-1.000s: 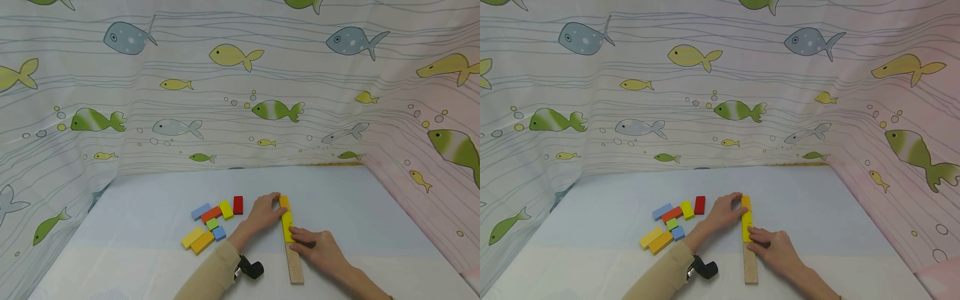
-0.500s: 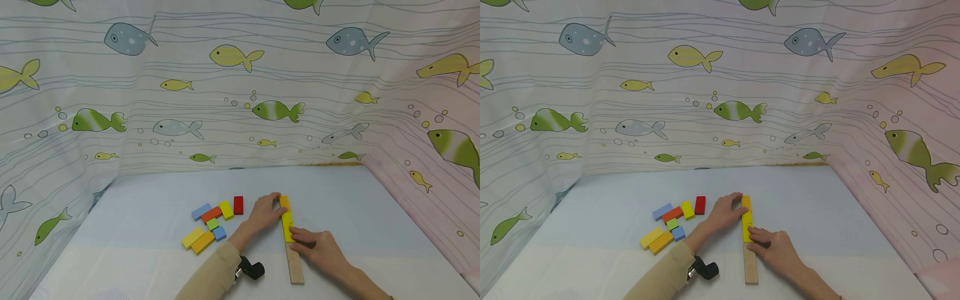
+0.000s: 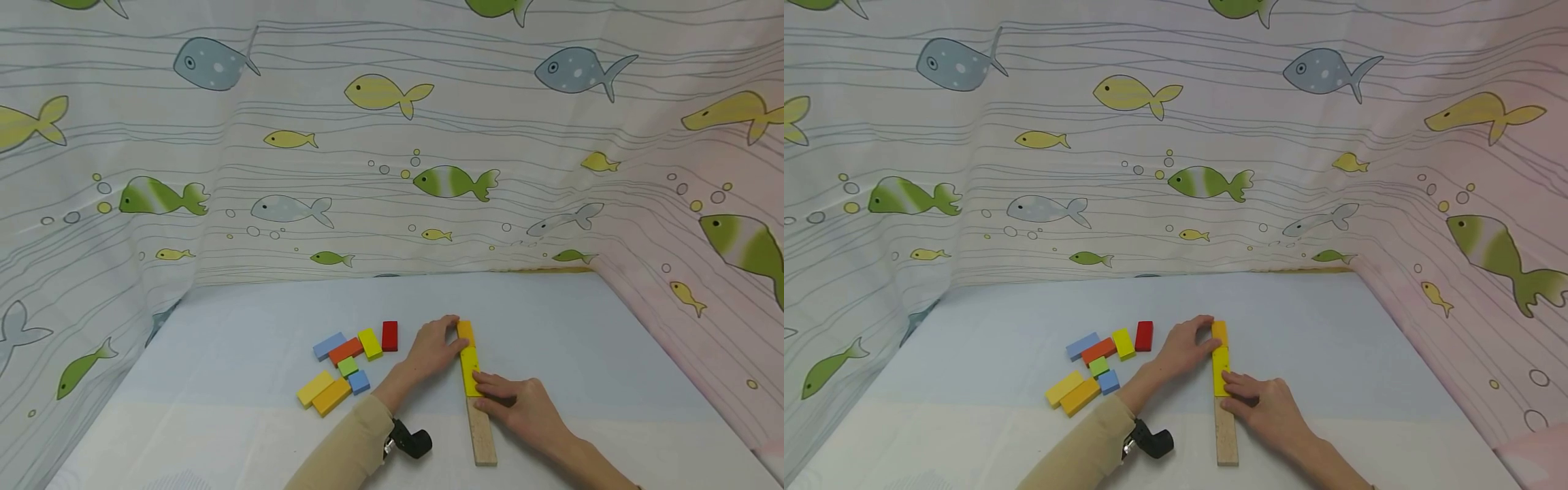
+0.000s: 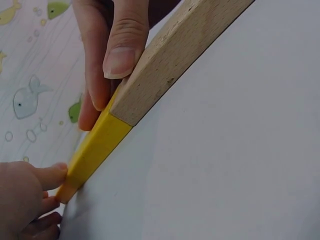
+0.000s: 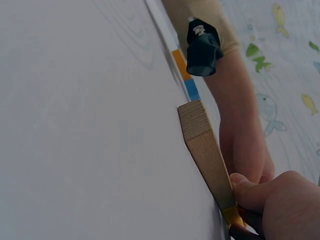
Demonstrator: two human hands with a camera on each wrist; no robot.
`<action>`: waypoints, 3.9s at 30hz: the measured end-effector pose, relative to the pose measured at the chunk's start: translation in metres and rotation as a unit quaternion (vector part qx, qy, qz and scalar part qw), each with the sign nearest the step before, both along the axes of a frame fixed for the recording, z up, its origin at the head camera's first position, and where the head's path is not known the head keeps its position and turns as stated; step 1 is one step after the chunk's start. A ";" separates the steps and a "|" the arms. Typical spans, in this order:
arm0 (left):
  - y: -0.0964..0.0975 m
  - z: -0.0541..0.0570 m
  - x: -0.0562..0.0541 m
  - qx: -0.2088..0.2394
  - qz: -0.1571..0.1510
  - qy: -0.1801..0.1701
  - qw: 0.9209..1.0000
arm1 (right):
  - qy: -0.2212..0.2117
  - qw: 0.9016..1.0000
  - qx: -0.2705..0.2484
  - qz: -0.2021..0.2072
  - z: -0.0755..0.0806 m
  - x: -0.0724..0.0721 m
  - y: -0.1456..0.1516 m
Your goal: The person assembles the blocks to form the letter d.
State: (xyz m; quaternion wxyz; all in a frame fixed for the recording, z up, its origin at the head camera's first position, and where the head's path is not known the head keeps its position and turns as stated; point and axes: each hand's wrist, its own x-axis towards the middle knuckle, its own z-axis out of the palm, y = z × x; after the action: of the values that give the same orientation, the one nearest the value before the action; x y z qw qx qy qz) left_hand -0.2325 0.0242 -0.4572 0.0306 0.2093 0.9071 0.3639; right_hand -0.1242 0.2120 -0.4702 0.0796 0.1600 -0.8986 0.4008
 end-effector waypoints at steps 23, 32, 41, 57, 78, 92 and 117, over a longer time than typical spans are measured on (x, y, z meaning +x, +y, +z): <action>-0.045 0.011 0.033 0.004 -0.016 0.002 1.000 | -0.006 1.000 0.009 -0.011 0.002 0.001 -0.001; -0.076 0.011 0.052 0.001 -0.027 0.001 1.000 | 0.006 1.000 0.010 -0.012 0.000 0.000 0.000; -0.099 0.012 0.072 0.010 -0.024 0.006 1.000 | -0.004 1.000 0.002 -0.008 0.000 0.000 0.000; -0.149 0.020 0.066 0.070 0.090 0.033 0.993 | 0.025 1.000 0.005 -0.008 -0.004 -0.002 0.001; -0.222 0.010 0.028 0.028 0.136 0.006 0.990 | 0.029 0.999 0.006 -0.014 -0.001 0.000 -0.001; -0.223 0.009 0.027 0.015 0.136 0.011 0.991 | 0.018 1.000 0.005 -0.018 -0.003 0.000 -0.001; -0.239 0.008 0.024 -0.003 0.134 -0.030 0.990 | 0.010 1.000 -0.001 -0.013 0.001 0.000 0.000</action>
State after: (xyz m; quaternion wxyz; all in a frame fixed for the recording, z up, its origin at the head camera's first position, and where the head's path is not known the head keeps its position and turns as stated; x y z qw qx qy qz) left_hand -0.2086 -0.2144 -0.4495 0.0089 0.0746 0.9269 0.3678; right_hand -0.1239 0.2116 -0.4694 0.0943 0.1518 -0.8994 0.3990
